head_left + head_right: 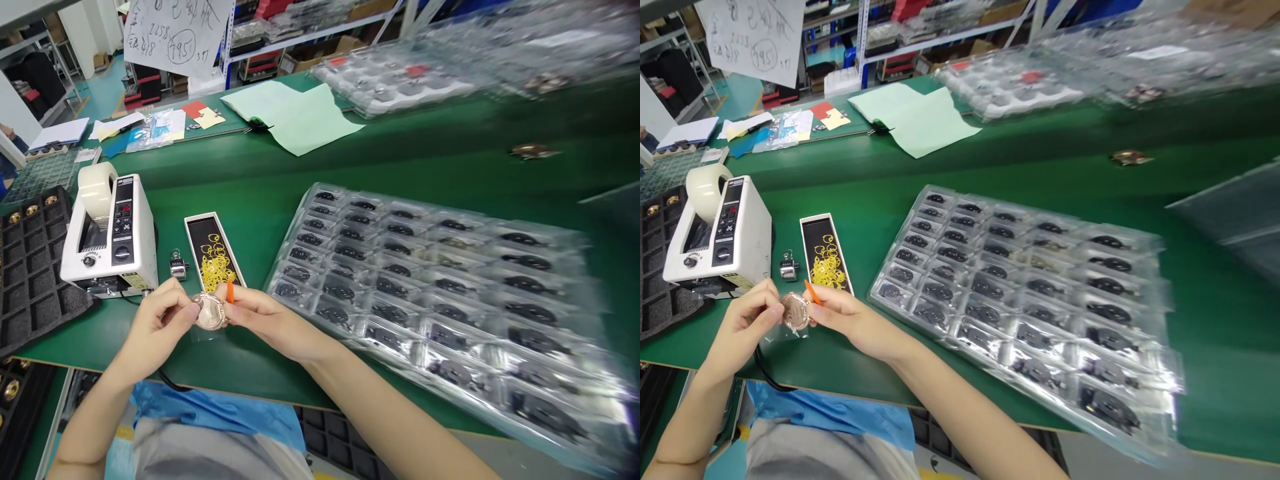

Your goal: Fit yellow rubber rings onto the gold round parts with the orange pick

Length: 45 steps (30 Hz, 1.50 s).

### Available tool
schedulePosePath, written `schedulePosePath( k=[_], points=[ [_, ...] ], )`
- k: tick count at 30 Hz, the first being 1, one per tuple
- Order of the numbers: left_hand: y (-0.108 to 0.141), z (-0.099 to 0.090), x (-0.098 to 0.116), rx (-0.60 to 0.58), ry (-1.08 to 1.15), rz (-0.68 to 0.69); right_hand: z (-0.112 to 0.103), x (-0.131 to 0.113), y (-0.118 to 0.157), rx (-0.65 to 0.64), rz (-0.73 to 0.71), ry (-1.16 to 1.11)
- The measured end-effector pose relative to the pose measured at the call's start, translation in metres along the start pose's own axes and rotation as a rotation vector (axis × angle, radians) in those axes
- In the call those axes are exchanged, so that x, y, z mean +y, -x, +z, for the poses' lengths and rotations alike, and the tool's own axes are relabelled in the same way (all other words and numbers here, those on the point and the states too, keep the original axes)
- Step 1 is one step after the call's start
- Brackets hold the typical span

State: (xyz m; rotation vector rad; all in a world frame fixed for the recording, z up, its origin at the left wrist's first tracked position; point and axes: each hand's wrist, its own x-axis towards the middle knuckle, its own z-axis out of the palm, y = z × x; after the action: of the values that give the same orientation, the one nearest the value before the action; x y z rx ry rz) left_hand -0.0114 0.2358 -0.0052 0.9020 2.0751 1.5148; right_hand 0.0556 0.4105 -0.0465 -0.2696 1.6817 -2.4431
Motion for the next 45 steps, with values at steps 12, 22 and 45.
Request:
schedulePosePath(
  k=[12,22,45],
  points=[
    [0.002,0.009,-0.001,0.128,-0.227,0.037,-0.001,0.004,-0.002,-0.016,-0.012,-0.010],
    [0.013,-0.004,-0.011,0.484,-0.479,0.366,0.000,0.008,-0.001,-0.014,-0.007,-0.026],
    [0.066,-0.057,-0.056,0.617,-0.438,0.436,-0.018,-0.014,-0.001,-0.041,0.258,0.209]
  ],
)
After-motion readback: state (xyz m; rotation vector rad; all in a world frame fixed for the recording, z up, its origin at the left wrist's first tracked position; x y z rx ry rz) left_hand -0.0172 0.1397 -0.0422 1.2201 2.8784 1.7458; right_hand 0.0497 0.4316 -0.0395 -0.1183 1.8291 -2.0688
